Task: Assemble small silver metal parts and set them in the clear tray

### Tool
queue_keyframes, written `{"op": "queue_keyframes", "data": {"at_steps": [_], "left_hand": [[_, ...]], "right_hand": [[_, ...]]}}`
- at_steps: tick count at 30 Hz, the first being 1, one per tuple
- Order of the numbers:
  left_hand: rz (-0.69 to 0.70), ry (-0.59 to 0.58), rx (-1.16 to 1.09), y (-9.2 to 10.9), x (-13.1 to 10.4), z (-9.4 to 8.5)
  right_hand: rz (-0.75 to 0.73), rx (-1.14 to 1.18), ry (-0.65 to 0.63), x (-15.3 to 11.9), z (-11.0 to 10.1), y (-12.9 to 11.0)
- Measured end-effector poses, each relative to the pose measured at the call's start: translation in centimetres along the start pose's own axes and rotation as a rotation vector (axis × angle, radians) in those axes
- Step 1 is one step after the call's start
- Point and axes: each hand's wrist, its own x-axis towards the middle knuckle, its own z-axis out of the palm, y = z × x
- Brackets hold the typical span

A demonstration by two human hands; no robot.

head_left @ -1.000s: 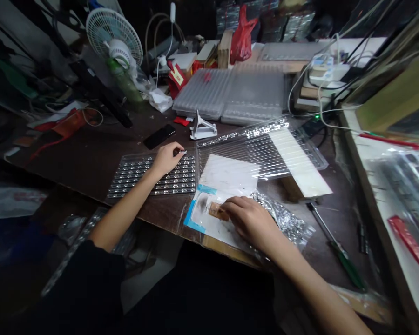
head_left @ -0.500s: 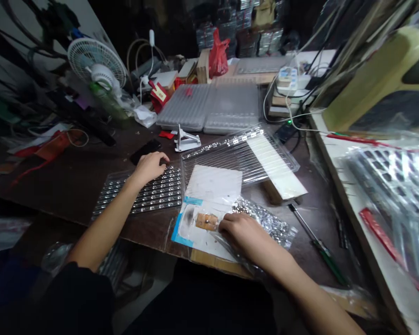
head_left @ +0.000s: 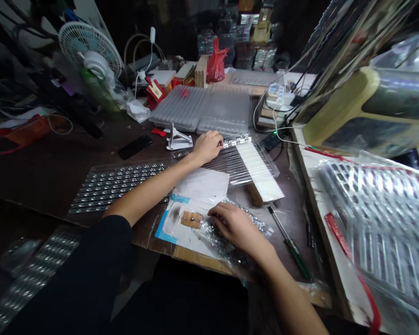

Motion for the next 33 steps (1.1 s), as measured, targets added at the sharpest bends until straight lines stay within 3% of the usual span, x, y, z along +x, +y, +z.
{"op": "queue_keyframes", "data": {"at_steps": [2, 4, 7, 10, 13, 15, 21, 27, 31, 33], "left_hand": [[-0.002, 0.029, -0.071, -0.1, -1.2, -0.6], [0.024, 0.051, -0.205, -0.1, -3.9, -1.9], [0.045, 0.028, -0.388, 0.8, -10.0, -4.7], [-0.049, -0.008, -0.45, 2.0, -16.9, -6.9], [-0.156, -0.035, -0.515, 2.3, -22.0, -7.0], [-0.209, -0.031, -0.561, 2.3, -23.9, -6.0], [-0.194, 0.002, -0.569, 2.3, -25.1, -3.7], [-0.133, 0.009, -0.504, 2.5, -25.5, -3.7], [-0.154, -0.024, -0.494, 2.6, -25.5, -3.7], [-0.201, 0.032, -0.516, 2.5, -25.5, -3.8]], "right_hand": [[-0.004, 0.02, 0.028, 0.0, 0.0, 0.2], [-0.01, 0.043, 0.058, 0.0, 0.1, 0.3], [-0.011, 0.061, 0.099, 0.0, 0.5, 0.4], [-0.019, 0.074, 0.124, 0.0, 0.9, 0.2], [-0.028, 0.079, 0.116, 0.1, 1.3, 0.0], [-0.023, 0.073, 0.091, 0.3, 1.5, -0.1], [-0.012, 0.064, 0.06, 0.7, 1.7, 0.4], [0.059, 0.052, 0.066, 1.0, 2.2, -0.1], [0.104, -0.095, 0.043, 1.4, 3.0, -1.1], [0.106, -0.161, 0.02, 1.7, 3.4, -1.6]]}}
